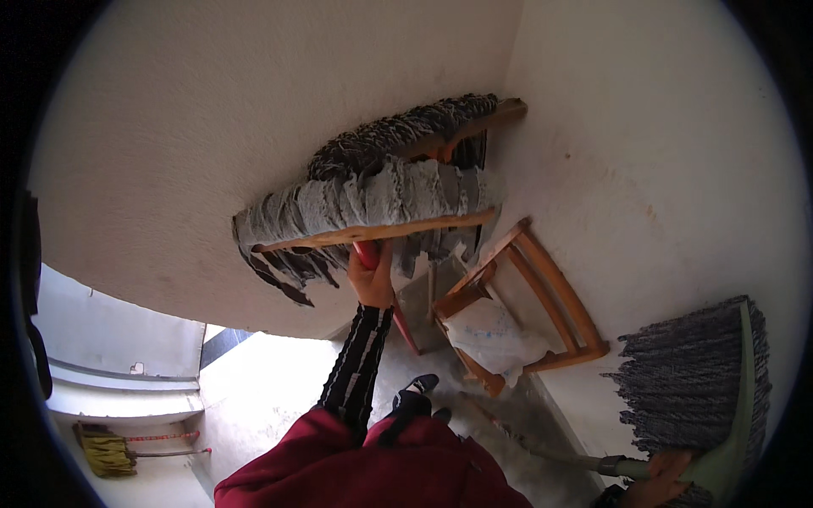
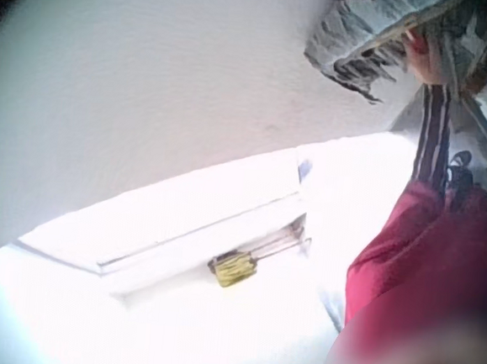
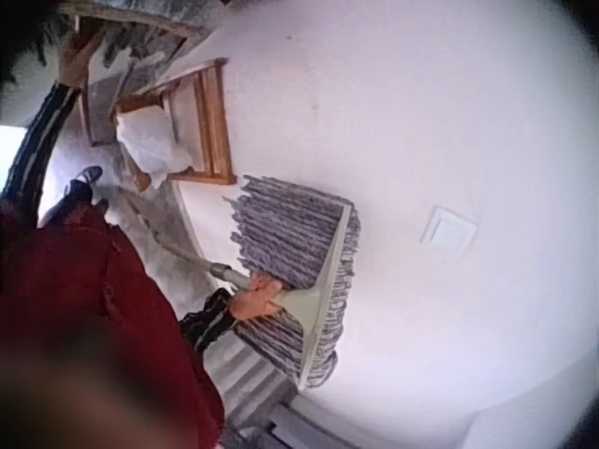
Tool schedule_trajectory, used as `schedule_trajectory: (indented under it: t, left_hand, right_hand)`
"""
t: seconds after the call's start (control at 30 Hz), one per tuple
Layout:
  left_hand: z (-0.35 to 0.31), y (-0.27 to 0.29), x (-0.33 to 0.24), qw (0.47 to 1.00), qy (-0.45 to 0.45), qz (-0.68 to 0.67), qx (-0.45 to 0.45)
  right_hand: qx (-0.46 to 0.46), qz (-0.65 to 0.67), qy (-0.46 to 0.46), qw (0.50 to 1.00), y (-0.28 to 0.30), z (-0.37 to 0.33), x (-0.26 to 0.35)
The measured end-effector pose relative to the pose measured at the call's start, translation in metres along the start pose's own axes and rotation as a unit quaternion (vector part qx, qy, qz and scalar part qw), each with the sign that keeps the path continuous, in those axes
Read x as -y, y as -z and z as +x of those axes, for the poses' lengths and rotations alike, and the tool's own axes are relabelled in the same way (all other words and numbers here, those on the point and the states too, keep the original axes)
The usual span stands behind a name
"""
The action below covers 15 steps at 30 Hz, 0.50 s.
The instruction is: The person assembles a mop by attaching the mop head to the handle. They then pick up a broom and a bucket and walk outside.
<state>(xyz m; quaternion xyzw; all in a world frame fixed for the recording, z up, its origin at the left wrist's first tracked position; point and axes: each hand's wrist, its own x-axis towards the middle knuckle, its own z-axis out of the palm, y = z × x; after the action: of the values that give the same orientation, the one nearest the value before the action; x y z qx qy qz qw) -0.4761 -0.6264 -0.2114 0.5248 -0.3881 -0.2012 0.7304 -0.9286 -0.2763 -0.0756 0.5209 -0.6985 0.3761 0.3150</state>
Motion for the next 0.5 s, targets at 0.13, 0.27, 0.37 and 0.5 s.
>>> schedule_trajectory:
  t: [0.13,0.27,0.37,0.5]
  left_hand:
    - [0.002,0.003,-0.005,0.999,0.009,0.029,0.026]
    - [0.005,0.009,-0.009,0.997,0.009,0.047,0.068]
    - [0.009,0.018,-0.009,0.991,0.021,0.083,0.102]
    - [0.003,0.030,-0.002,0.983,0.016,0.117,0.141]
  right_hand:
    - [0.054,-0.031,-0.030,0.998,0.012,-0.008,-0.012]
    - [-0.038,0.186,-0.277,0.942,0.002,0.008,0.045]
    - [-0.058,0.275,-0.341,0.897,-0.003,0.024,0.095]
    - [-0.070,0.277,-0.340,0.896,-0.007,0.034,0.117]
